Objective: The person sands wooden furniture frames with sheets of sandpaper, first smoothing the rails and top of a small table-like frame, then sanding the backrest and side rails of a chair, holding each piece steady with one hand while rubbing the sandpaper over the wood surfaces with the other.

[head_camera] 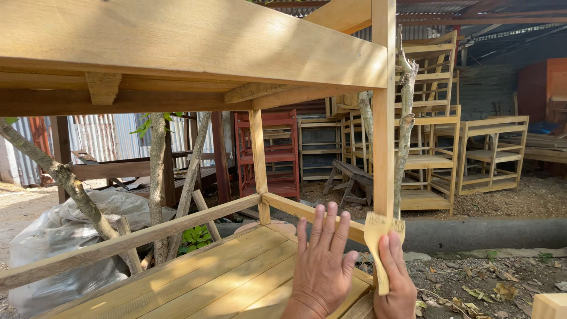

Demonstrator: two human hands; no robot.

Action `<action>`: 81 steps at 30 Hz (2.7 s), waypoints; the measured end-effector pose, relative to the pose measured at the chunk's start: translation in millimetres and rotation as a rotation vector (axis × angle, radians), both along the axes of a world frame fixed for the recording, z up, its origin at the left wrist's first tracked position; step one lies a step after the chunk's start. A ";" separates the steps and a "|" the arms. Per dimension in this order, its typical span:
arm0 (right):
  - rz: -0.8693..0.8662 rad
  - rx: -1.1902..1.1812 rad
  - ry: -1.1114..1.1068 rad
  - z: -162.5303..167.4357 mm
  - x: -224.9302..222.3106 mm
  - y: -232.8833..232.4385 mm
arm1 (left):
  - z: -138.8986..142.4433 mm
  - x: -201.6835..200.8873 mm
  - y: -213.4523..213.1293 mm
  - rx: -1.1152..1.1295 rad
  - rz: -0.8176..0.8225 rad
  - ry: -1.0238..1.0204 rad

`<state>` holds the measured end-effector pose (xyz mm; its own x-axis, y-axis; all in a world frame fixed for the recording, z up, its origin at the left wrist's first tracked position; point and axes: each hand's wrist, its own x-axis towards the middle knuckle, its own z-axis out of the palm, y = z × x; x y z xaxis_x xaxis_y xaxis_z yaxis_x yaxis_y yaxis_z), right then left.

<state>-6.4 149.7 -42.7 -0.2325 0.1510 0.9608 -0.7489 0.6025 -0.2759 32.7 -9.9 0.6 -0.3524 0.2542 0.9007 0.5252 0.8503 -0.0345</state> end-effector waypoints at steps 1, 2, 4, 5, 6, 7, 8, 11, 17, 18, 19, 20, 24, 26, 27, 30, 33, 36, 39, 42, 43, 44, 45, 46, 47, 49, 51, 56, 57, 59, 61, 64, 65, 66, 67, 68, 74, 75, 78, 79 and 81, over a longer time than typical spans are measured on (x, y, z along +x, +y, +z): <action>0.018 -0.013 -0.065 -10.0 0.6 1.2 | 1.7 0.5 2.2 -0.013 -0.005 -0.001; 0.037 0.005 -0.008 -9.8 -4.1 2.9 | 3.0 1.1 3.5 -0.025 -0.012 -0.002; 0.064 0.041 0.094 15.9 -16.5 11.5 | 6.7 1.5 2.3 -0.033 -0.007 0.000; 0.047 0.046 0.122 39.8 -23.4 15.3 | 8.4 3.2 0.9 -0.027 0.009 0.013; 0.033 0.048 0.155 72.1 -34.2 15.8 | 12.3 4.1 -1.2 -0.023 0.028 0.029; 0.094 0.037 0.175 106.8 -42.3 17.8 | 16.6 7.4 -3.3 -0.053 0.038 0.070; 0.151 0.027 0.189 131.7 -43.8 20.2 | 20.6 13.1 -3.2 -0.083 0.044 0.105; 0.227 -0.095 0.074 156.2 -31.2 12.3 | 45.5 40.6 2.0 -0.097 0.020 0.194; 0.087 -0.108 0.100 120.9 1.2 -4.4 | 177.8 101.0 6.7 -0.006 0.044 0.615; 0.102 -0.183 -0.034 139.7 -4.0 -4.4 | 203.0 109.2 3.3 -0.021 0.093 0.687; 0.117 -0.254 -0.171 170.0 -11.6 -2.6 | 224.2 118.5 0.3 -0.018 0.134 0.702; 0.091 -0.291 -0.335 203.9 -17.8 -1.9 | 243.2 127.3 -3.0 -0.011 0.178 0.720; 0.199 -0.339 -0.116 299.7 -8.5 -21.7 | 288.4 154.0 -23.7 0.061 0.440 0.681; 0.195 -0.230 0.190 305.7 10.3 -53.2 | 294.5 158.0 -29.7 0.030 0.581 0.710; 0.187 -0.134 0.373 304.1 18.1 -66.6 | 294.9 158.0 -31.7 0.025 0.582 0.695; 0.235 0.103 0.521 291.1 29.7 -72.8 | 293.2 158.5 -34.0 0.000 0.579 0.666; 0.179 0.154 0.499 294.5 18.6 -34.0 | 290.9 168.1 -38.5 -0.020 0.577 0.666; 0.234 -0.244 -0.206 305.9 10.8 -7.1 | 290.8 182.3 -48.5 -0.024 0.573 0.705; 0.271 -0.271 -0.032 309.1 29.4 -34.4 | 289.6 184.7 -53.6 -0.019 0.607 0.738; 0.300 -0.043 0.331 297.5 66.1 -98.1 | 285.5 178.2 -53.9 -0.031 0.678 0.692; 0.351 0.036 0.391 294.0 75.7 -114.4 | 284.6 178.7 -55.3 -0.032 0.650 0.714; 0.402 0.115 0.452 293.4 81.4 -122.4 | 284.4 181.3 -57.9 -0.034 0.623 0.738; 0.386 0.129 0.463 293.9 83.3 -121.2 | 284.9 187.9 -62.8 -0.053 0.594 0.766; 0.370 0.144 0.472 295.2 81.7 -114.0 | 285.2 196.9 -69.1 -0.070 0.565 0.791; 0.357 0.161 0.479 297.6 77.1 -100.3 | 285.9 207.9 -75.3 -0.086 0.539 0.815; 0.339 0.011 0.472 309.1 60.5 -71.1 | 288.9 238.3 -97.8 -0.108 0.696 0.785; 0.447 -0.375 -0.255 313.5 47.5 -38.5 | 287.1 270.0 -126.0 -0.109 0.796 0.848; 0.322 -0.178 0.325 315.6 69.9 -76.8 | 277.5 275.8 -158.9 -0.124 0.907 0.891; 0.304 -0.066 0.361 310.2 82.5 -96.3 | 276.9 273.1 -161.9 -0.122 0.914 0.903; 0.355 0.108 0.438 296.8 105.7 -135.7 | 276.7 268.7 -165.6 -0.124 0.910 0.935; 0.430 0.221 0.475 291.8 114.6 -142.8 | 275.9 267.9 -166.6 -0.128 0.875 0.937; 0.401 0.240 0.451 298.4 98.8 -109.3 | 277.0 271.4 -165.1 -0.112 0.822 0.928; 0.361 0.168 0.412 304.9 88.9 -95.4 | 277.5 271.5 -162.9 -0.096 0.818 0.938; 0.401 0.017 0.280 311.6 79.6 -78.9 | 278.9 271.8 -160.8 -0.085 0.811 0.948; 0.444 -0.128 0.144 317.3 74.3 -71.5 | 279.9 271.9 -158.3 -0.074 0.817 0.944; 0.409 -0.169 0.126 321.9 73.1 -74.3 | 280.7 272.1 -155.9 -0.062 0.824 0.942; 0.416 -0.001 0.406 307.7 165.7 -196.6 | 283.7 282.5 -149.1 -0.054 0.803 0.904; 0.446 0.054 0.451 305.2 180.4 -211.6 | 283.8 283.9 -149.3 -0.061 0.803 0.908; 0.452 0.144 0.540 304.1 184.4 -204.3 | 283.0 285.1 -151.9 -0.073 0.797 0.876; 0.444 0.167 0.561 304.5 173.8 -188.7 | 282.7 285.5 -153.2 -0.097 0.798 0.864; 0.366 0.124 0.535 307.1 138.9 -148.2 | 281.0 289.4 -156.7 -0.143 0.799 0.834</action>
